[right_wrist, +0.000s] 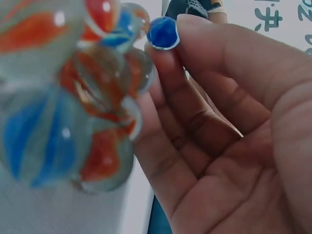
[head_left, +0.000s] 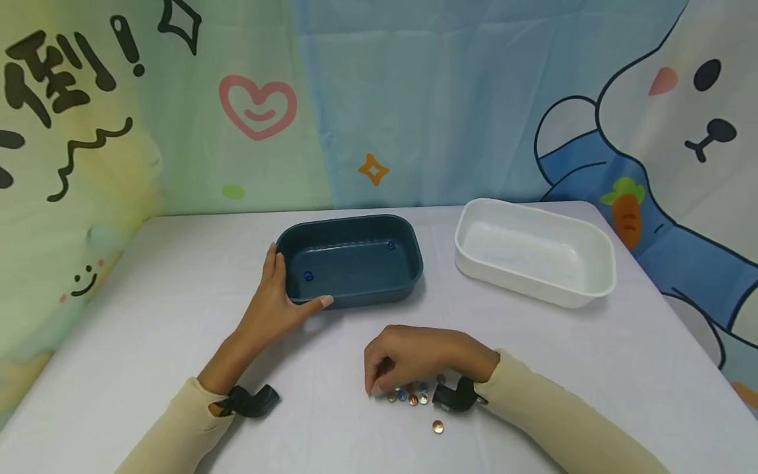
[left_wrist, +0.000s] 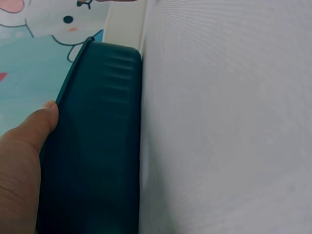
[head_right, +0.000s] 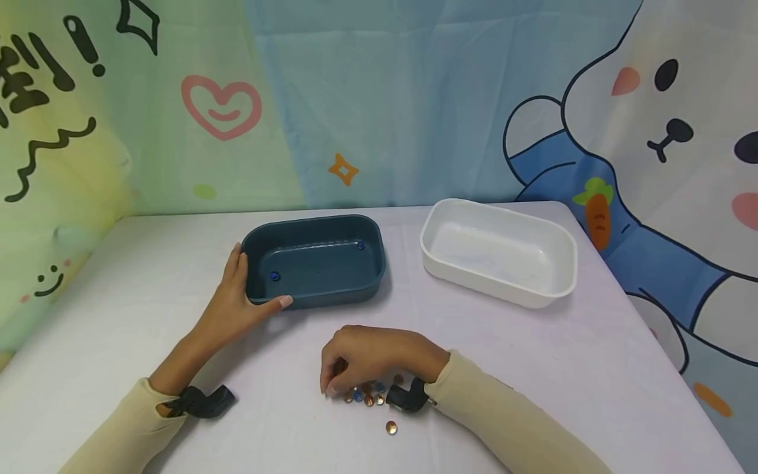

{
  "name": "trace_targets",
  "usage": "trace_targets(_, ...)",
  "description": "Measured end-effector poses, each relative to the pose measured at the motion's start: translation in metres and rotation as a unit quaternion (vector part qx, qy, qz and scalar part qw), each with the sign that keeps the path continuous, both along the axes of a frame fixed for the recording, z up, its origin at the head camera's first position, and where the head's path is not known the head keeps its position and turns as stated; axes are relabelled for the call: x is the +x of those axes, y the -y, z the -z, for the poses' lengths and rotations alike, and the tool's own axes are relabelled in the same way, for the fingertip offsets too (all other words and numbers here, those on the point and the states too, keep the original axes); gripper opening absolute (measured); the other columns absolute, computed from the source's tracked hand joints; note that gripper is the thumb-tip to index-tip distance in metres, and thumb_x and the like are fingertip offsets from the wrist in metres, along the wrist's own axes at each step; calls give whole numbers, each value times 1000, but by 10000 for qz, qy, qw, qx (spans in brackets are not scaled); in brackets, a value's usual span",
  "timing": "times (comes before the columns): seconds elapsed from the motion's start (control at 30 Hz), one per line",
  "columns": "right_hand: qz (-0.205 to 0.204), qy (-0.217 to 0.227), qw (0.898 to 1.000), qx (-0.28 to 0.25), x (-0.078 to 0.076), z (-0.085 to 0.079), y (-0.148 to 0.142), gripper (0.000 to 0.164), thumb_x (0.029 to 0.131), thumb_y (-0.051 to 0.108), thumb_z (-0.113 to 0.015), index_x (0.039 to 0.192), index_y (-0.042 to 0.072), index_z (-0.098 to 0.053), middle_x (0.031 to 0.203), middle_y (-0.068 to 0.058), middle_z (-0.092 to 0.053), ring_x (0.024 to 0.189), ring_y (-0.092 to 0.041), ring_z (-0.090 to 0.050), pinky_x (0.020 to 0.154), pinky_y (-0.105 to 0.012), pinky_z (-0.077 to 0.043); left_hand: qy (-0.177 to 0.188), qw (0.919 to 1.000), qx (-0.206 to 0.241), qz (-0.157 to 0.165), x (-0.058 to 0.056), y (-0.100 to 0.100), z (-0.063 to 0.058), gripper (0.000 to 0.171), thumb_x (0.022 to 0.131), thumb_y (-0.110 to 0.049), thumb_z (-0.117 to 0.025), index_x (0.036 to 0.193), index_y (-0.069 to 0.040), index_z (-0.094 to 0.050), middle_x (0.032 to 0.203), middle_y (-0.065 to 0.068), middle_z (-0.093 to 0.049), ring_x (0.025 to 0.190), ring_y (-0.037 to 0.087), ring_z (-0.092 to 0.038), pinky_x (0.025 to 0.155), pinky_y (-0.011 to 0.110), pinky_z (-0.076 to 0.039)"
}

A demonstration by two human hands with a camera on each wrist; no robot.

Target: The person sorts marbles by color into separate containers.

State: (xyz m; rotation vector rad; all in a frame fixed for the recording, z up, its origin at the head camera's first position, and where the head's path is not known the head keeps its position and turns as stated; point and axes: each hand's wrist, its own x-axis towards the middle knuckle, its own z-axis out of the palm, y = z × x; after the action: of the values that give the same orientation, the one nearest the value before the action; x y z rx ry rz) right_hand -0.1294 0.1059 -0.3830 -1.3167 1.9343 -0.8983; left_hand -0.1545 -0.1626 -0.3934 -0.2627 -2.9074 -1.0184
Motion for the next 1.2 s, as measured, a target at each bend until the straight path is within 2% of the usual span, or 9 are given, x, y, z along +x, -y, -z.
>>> trace_targets(0.2,356,92,9993,74,-5,-1,-3,10,88,4,-71,88,13,-76,86,6,-66,75,1,-60,71,-21,-52,-3,10000,14,4,-1,0,0,129,73,-71,-70,154,1,1,161,3,15,146,32,-8,110,53,-26)
trace_targets(0.47,503,-124,9986,-87,-9,-1,-6,9,88,4,-71,90,11,-77,88,14,-64,81,0,-59,75,-21,-51,-36,10000,-13,1,0,0,-1,129,73,-70,-70,154,2,0,161,5,14,146,32,-8,110,54,-26)
trace_targets(0.67,845,-54,9963,-163,-13,-5,-9,11,88,2,-71,92,10,-77,89,14,-64,85,-3,-59,78,-23,-51,-35,10000,-14,-5,0,0,-1,129,73,-70,-70,154,2,0,161,5,13,146,33,-8,110,54,-25)
trace_targets(0.93,1126,-42,9892,-941,-20,-5,-11,11,89,0,-68,95,5,-76,94,8,-67,88,-9,-60,77,-27,-53,-8,10000,-29,3,-2,1,0,129,73,-71,-69,154,1,2,160,3,15,146,33,-8,110,55,-26)
trace_targets(1.2,1474,-3,9781,-1473,-27,-23,-13,9,90,6,-71,95,5,-77,96,3,-67,88,-15,-62,77,-31,-54,-39,10000,-5,36,-2,0,1,128,74,-69,-70,153,3,-1,161,5,14,146,33,-9,110,54,-26)
